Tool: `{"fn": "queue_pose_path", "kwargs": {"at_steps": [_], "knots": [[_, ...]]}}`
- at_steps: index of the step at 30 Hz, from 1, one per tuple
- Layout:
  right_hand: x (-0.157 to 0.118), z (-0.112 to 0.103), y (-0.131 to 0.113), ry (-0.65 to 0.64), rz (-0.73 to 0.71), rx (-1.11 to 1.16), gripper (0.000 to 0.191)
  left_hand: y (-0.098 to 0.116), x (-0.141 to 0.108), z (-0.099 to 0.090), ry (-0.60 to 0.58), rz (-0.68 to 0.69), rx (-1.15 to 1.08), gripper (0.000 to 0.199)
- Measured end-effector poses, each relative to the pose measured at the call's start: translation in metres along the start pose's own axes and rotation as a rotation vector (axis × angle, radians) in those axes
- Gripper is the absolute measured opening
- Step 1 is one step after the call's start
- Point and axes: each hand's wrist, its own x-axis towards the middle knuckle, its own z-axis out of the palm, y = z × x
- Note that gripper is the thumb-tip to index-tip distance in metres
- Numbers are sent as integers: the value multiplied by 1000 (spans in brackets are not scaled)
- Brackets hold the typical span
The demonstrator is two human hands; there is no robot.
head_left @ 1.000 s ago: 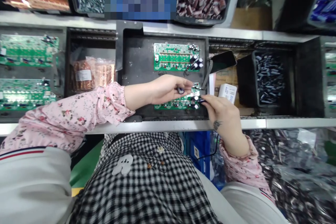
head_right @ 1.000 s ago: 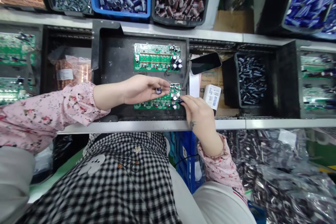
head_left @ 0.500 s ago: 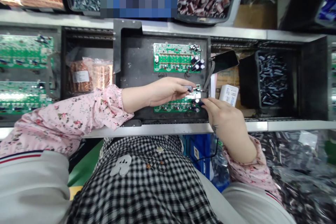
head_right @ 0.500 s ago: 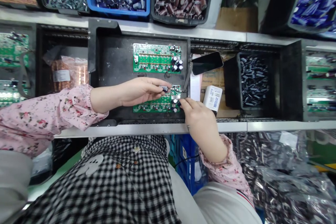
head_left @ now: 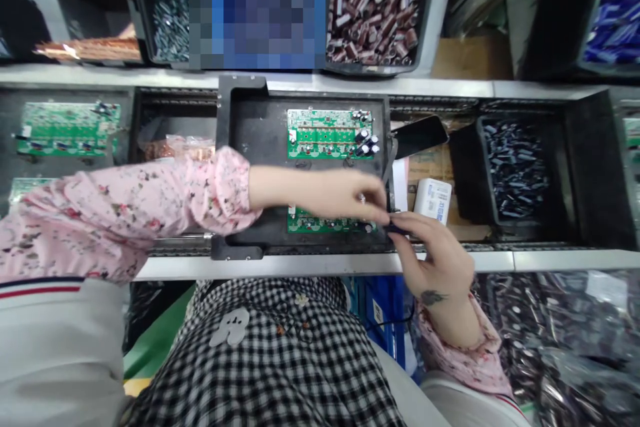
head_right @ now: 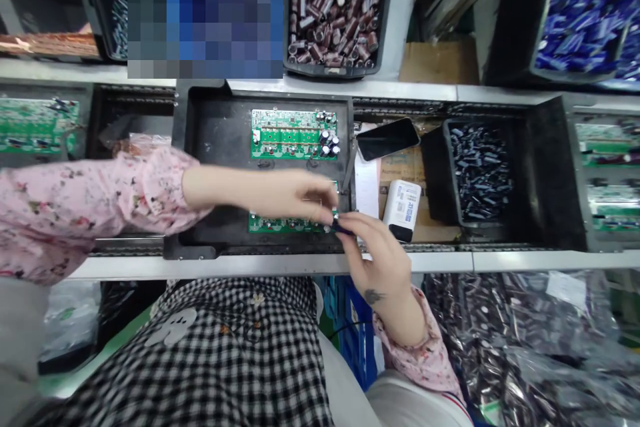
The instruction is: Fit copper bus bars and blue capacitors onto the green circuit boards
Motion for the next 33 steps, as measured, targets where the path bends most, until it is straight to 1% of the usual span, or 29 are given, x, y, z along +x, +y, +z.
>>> {"fn": "queue_pose_path", "kwargs": {"at_steps": [1,2,3,4,5,6,7,9,12,14,20,23,26,28,30,32,33], "knots": [[-3,-2,4,22,42,0,29,3,11,-22,116,61,262,26],[-7,-3,7,29,78,-5,26,6,23,-47,299,108,504,34],[-12,-3,11,22,105,-9,24,7,35,-73,428,119,684,41],[-16,-3,13,2,124,-10,22,7,47,-97,497,77,801,48],[-21,-2,16,-23,135,-9,21,6,58,-118,532,15,881,55],[-25,-1,17,-47,141,-6,21,5,69,-134,536,-47,933,58],[-28,2,19,-67,149,-2,21,3,77,-146,521,-106,955,59],[-33,7,20,-86,189,-6,20,1,91,-158,480,-180,953,56],[-34,14,20,-79,235,-37,18,2,100,-159,475,-237,918,57],[-32,17,20,-78,224,-65,14,3,102,-158,493,-257,898,58],[-28,18,18,-66,199,-118,12,-1,112,-157,490,-191,861,43],[-29,17,18,-100,204,-117,11,-1,115,-160,548,-133,812,38],[-28,15,18,-106,207,-112,10,2,111,-166,669,-51,730,39],[-27,15,17,-100,187,-117,10,4,105,-167,754,6,618,37],[-25,15,15,-101,137,-122,10,6,94,-161,799,27,470,39],[-25,17,12,-93,69,-142,10,9,77,-145,763,-9,183,47],[-25,18,10,-84,39,-161,10,10,65,-134,710,-37,12,49]]}}
